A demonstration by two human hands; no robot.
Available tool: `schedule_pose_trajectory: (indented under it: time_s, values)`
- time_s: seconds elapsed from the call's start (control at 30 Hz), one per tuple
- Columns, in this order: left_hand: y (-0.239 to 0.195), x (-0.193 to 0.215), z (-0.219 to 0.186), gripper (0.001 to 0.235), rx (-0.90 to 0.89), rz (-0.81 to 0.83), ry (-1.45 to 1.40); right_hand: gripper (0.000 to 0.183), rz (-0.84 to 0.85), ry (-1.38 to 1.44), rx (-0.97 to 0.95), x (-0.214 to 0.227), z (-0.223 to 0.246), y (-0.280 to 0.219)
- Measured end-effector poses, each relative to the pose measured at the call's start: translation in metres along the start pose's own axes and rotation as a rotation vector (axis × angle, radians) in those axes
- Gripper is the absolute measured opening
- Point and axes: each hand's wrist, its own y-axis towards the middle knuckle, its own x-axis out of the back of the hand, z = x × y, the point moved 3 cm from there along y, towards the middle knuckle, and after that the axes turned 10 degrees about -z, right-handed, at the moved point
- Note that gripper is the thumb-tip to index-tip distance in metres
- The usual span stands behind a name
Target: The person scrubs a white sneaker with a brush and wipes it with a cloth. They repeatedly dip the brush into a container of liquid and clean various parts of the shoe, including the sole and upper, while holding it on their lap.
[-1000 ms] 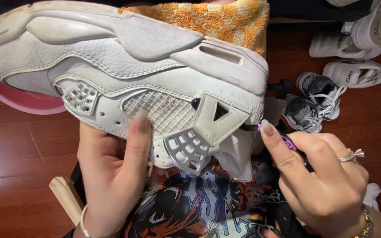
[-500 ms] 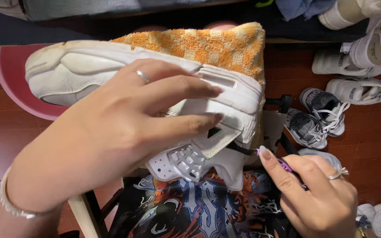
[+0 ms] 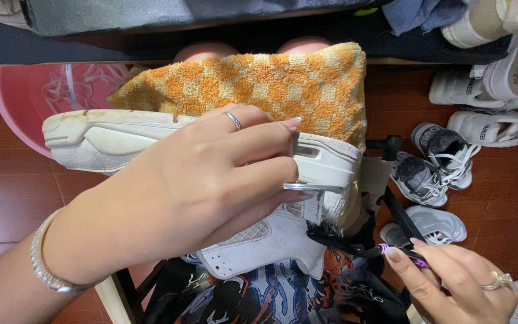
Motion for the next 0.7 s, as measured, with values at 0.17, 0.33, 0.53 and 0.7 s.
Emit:
schedule_pose_trajectory:
  time_s: [0.17,0.33,0.53,0.7]
  values:
    - [-0.004,-0.002,0.0,0.024,0.067,-0.022,-0.045,0.033,-0.017,-0.018,-0.089,-0.004,0.017,0.007]
    - [-0.003,-0.007,0.003,0.024,0.135,-0.026,-0.057,0.035,-0.022,-0.032,-0.089,-0.01,0.035,0.035]
    - [0.0,-0.005,0.005,0.019,0.222,-0.082,-0.117,0.033,-0.012,-0.028,0.057,-0.011,0.036,0.05]
    - [0.004,-0.002,0.015,0.022,0.276,-0.08,-0.174,0.032,-0.041,-0.101,0.014,-0.007,0.022,0.04]
